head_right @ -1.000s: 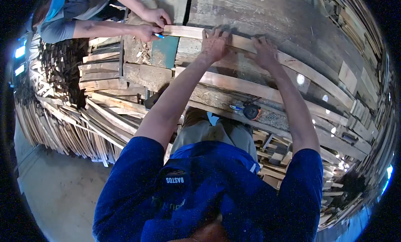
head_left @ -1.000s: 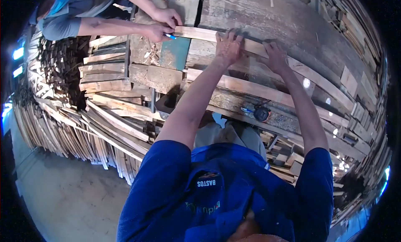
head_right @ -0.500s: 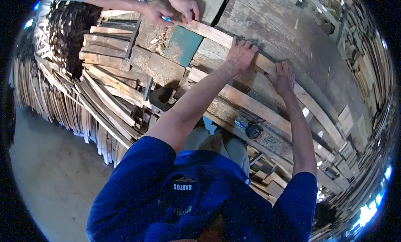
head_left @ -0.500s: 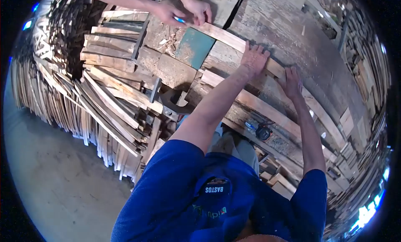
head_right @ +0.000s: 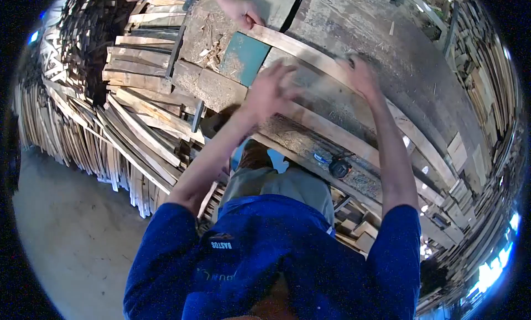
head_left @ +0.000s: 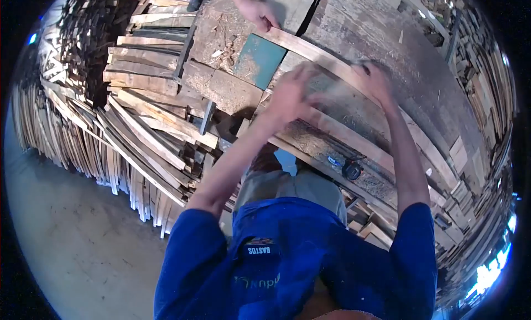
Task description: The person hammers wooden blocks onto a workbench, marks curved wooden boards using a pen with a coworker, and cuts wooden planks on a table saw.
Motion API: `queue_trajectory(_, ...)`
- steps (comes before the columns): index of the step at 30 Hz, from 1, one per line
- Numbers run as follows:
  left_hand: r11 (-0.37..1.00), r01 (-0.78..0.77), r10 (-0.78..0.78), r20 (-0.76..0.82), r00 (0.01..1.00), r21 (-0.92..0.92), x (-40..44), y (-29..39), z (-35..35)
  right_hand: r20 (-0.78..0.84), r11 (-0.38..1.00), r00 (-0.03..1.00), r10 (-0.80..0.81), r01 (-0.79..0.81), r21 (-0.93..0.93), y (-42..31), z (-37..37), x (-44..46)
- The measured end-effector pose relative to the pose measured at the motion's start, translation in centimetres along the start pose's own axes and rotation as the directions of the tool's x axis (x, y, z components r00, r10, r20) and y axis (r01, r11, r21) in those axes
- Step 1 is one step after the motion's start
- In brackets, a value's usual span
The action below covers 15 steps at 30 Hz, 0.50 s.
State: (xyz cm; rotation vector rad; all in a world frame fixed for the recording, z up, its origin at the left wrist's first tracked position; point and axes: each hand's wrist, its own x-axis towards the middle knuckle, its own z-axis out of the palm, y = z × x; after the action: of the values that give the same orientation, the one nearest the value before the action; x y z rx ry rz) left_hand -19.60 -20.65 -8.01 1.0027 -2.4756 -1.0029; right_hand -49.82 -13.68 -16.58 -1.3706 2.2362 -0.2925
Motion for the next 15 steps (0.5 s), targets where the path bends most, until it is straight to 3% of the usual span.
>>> queue_trajectory(2, 0.991, 0.114, -0.117, -0.037, 0.992, -0.077, -3.7, -3.1, -3.6, 0.084, 0.999, 0.996, -0.005, 0.0, 0.054, -1.4, 2.4, 2.2)
queue_trajectory(4, 0.963, 0.269, -0.268, -0.023, 0.963, 0.033, -6.5, -3.7, -7.8, 0.128, 0.998, 0.992, 0.006, -0.013, 0.054, -2.8, 2.9, 2.9)
queue_trajectory(7, 0.94, 0.334, -0.338, 0.052, 0.94, 0.067, -10.3, -6.4, -9.8, 0.202, 0.992, 0.979, -0.01, -0.015, 0.123, -2.1, 4.1, 4.6)
queue_trajectory(8, 0.942, 0.33, -0.333, 0.06, 0.941, 0.056, -11.3, -7.0, -9.6, 0.224, 0.98, 0.974, -0.036, -0.009, 0.198, -1.2, 4.5, 5.2)
queue_trajectory(11, 0.962, 0.266, -0.271, 0.109, 0.956, 0.058, -12.8, -7.9, -8.8, 0.248, 0.984, 0.969, 0.008, -0.051, 0.168, -1.1, 4.2, 5.8)
queue_trajectory(15, 0.991, 0.134, -0.134, 0.054, 0.99, -0.008, -12.9, -6.9, -8.1, 0.317, 0.987, 0.948, 0.009, -0.059, 0.148, -0.9, 3.5, 6.5)
